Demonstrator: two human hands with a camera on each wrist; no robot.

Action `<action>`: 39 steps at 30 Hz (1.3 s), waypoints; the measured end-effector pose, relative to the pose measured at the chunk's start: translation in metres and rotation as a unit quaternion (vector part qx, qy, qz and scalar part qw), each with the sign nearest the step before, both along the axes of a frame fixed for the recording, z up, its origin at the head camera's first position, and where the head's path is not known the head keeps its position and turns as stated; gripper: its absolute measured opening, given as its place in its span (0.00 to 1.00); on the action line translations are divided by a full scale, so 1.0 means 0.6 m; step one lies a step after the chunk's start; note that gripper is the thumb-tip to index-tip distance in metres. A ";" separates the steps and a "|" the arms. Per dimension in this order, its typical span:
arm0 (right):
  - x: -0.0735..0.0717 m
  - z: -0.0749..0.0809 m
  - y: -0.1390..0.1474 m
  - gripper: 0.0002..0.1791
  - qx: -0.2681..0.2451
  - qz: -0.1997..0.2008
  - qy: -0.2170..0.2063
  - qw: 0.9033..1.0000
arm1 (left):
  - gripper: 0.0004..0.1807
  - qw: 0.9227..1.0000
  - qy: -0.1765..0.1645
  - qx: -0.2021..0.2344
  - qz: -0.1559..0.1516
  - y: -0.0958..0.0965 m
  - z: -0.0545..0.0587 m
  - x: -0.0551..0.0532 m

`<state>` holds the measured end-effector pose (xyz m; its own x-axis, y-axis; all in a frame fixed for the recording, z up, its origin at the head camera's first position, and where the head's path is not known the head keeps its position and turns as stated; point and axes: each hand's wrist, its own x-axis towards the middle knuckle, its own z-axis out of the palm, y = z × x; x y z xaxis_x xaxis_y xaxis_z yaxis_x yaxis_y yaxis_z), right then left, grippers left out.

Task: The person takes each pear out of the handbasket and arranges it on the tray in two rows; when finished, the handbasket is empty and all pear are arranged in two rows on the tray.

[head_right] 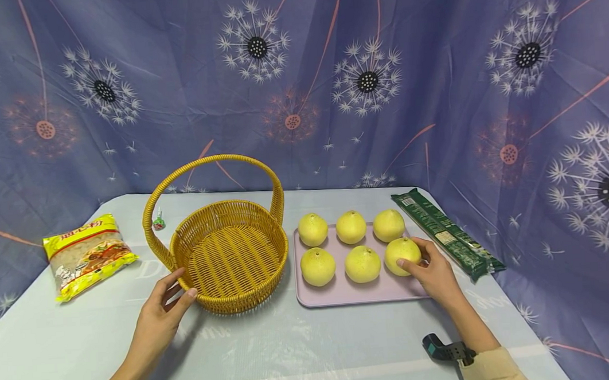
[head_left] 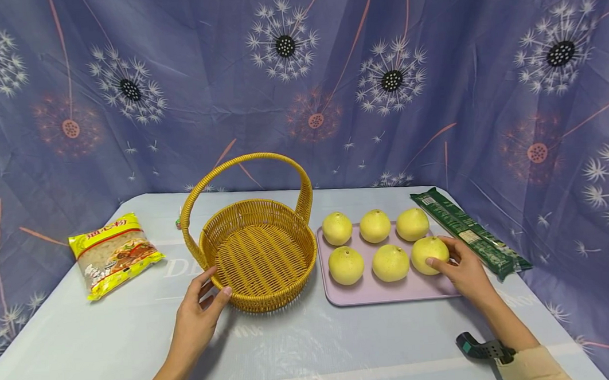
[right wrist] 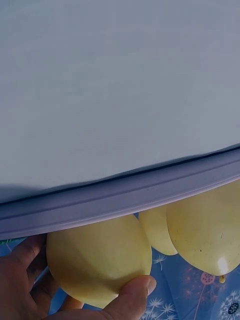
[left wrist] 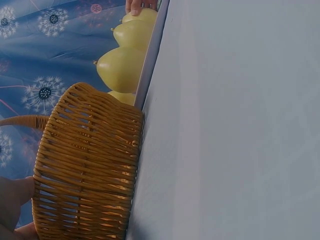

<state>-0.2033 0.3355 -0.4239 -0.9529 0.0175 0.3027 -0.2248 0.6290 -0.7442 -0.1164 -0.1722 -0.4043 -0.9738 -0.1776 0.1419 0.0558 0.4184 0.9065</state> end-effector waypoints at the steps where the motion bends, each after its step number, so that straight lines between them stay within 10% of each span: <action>1: 0.000 0.000 0.000 0.35 0.000 0.001 0.001 1.000 | 0.31 1.000 0.000 -0.001 0.000 0.000 0.000 0.000; 39: 0.005 0.003 -0.003 0.38 0.009 0.005 -0.013 1.000 | 0.31 1.000 -0.003 0.001 0.000 0.000 -0.001 0.001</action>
<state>-0.2004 0.3338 -0.4219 -0.9604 0.0033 0.2785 -0.2119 0.6400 -0.7386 -0.1161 -0.1721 -0.4048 -0.9747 -0.1777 0.1357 0.0506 0.4157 0.9081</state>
